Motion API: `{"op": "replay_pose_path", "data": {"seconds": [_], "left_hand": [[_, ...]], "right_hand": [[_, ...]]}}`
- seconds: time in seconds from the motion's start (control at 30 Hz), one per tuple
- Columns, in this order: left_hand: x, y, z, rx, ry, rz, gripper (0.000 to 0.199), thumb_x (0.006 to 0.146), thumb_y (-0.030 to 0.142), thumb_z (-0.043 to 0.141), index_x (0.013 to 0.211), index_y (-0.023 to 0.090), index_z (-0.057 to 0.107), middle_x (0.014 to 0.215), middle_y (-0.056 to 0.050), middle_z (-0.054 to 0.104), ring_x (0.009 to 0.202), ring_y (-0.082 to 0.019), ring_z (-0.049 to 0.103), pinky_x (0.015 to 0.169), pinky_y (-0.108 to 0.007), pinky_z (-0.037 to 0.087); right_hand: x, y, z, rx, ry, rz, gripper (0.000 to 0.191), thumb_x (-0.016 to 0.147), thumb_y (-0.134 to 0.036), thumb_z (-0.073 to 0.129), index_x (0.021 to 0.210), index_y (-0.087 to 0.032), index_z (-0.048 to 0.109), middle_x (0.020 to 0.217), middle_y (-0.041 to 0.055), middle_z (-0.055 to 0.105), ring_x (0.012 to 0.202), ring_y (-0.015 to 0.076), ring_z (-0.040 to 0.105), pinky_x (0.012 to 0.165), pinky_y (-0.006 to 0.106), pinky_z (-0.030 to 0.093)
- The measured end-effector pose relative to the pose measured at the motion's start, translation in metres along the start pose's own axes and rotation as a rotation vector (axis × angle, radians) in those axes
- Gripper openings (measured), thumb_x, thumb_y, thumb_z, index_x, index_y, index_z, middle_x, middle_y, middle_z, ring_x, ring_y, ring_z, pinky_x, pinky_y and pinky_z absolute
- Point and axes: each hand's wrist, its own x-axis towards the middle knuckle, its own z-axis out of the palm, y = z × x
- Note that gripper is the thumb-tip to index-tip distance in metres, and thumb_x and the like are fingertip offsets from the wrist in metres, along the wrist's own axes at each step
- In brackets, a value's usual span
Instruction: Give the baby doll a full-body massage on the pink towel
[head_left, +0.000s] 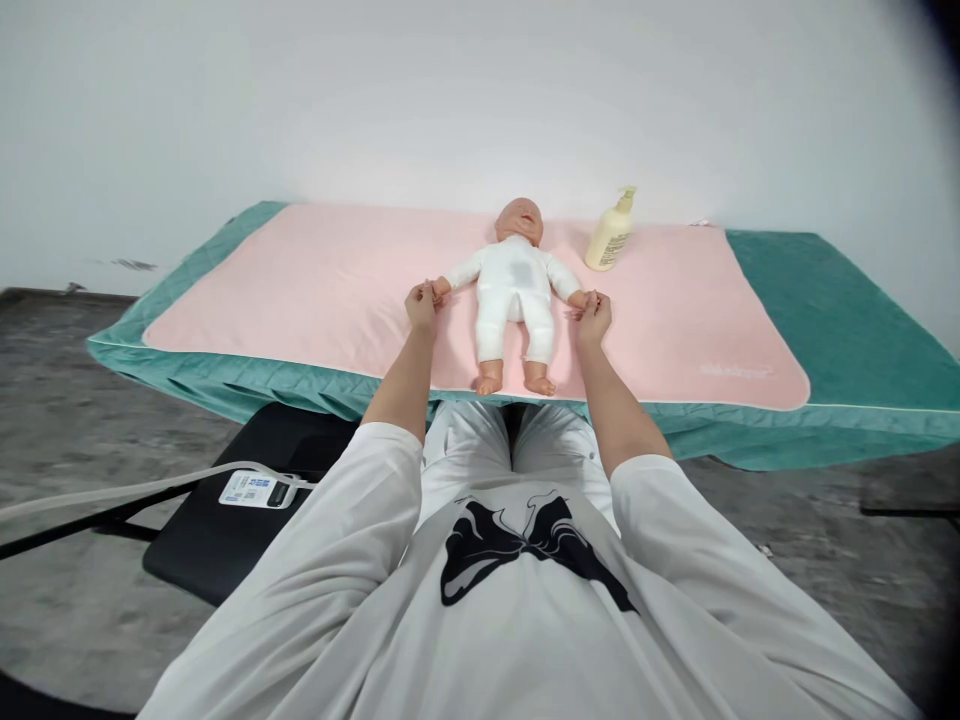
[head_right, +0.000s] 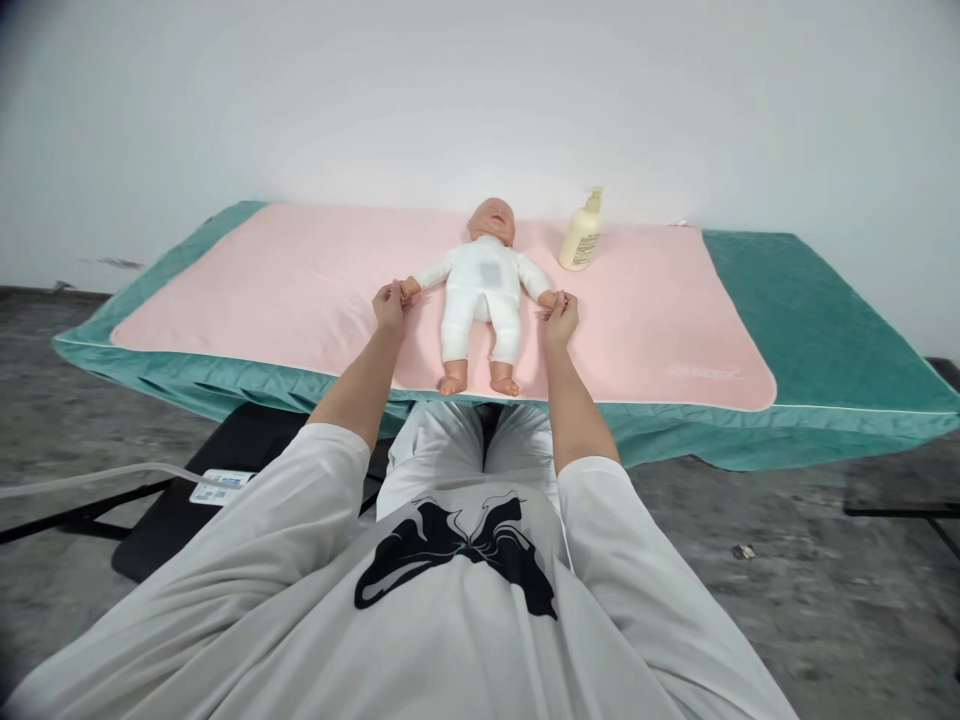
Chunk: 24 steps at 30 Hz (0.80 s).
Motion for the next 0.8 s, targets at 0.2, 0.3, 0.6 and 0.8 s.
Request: {"op": "replay_pose_path", "data": {"seconds": [0.2, 0.3, 0.6, 0.8], "left_hand": [[-0.001, 0.003, -0.002, -0.067, -0.028, -0.043, 0.016, 0.084, 0.031, 0.069, 0.082, 0.016, 0.064, 0.080, -0.002, 0.064, 0.067, -0.010, 0.065, 0.068, -0.023, 0.057], [-0.005, 0.008, -0.004, -0.118, -0.089, -0.066, 0.018, 0.076, 0.023, 0.077, 0.088, 0.016, 0.065, 0.079, -0.001, 0.065, 0.068, -0.010, 0.066, 0.070, -0.023, 0.057], [-0.011, 0.011, -0.002, -0.080, -0.086, -0.018, 0.028, 0.065, 0.017, 0.083, 0.085, 0.018, 0.063, 0.079, 0.001, 0.063, 0.064, -0.007, 0.062, 0.070, -0.022, 0.055], [-0.011, 0.010, -0.001, -0.046, -0.064, 0.007, 0.033, 0.063, 0.020, 0.086, 0.084, 0.016, 0.061, 0.076, 0.002, 0.062, 0.060, -0.007, 0.060, 0.066, -0.023, 0.054]], "right_hand": [[0.003, 0.005, 0.000, 0.036, -0.020, 0.019, 0.044, 0.092, -0.059, 0.040, 0.110, -0.022, 0.054, 0.105, 0.0055, 0.059, 0.064, 0.0084, 0.063, 0.059, 0.025, 0.055], [0.003, 0.006, 0.000, 0.079, -0.047, 0.018, 0.039, 0.093, -0.053, 0.041, 0.114, -0.022, 0.053, 0.113, 0.0066, 0.058, 0.070, 0.0086, 0.065, 0.068, 0.028, 0.059], [-0.002, -0.006, -0.005, -0.009, -0.054, -0.015, 0.038, 0.088, -0.044, 0.055, 0.117, -0.020, 0.056, 0.120, 0.0092, 0.059, 0.101, 0.0150, 0.064, 0.078, 0.027, 0.059], [-0.006, -0.009, -0.004, -0.003, -0.052, -0.018, 0.033, 0.086, -0.044, 0.057, 0.107, -0.019, 0.056, 0.107, 0.0053, 0.060, 0.085, 0.0112, 0.064, 0.072, 0.025, 0.058]]}}
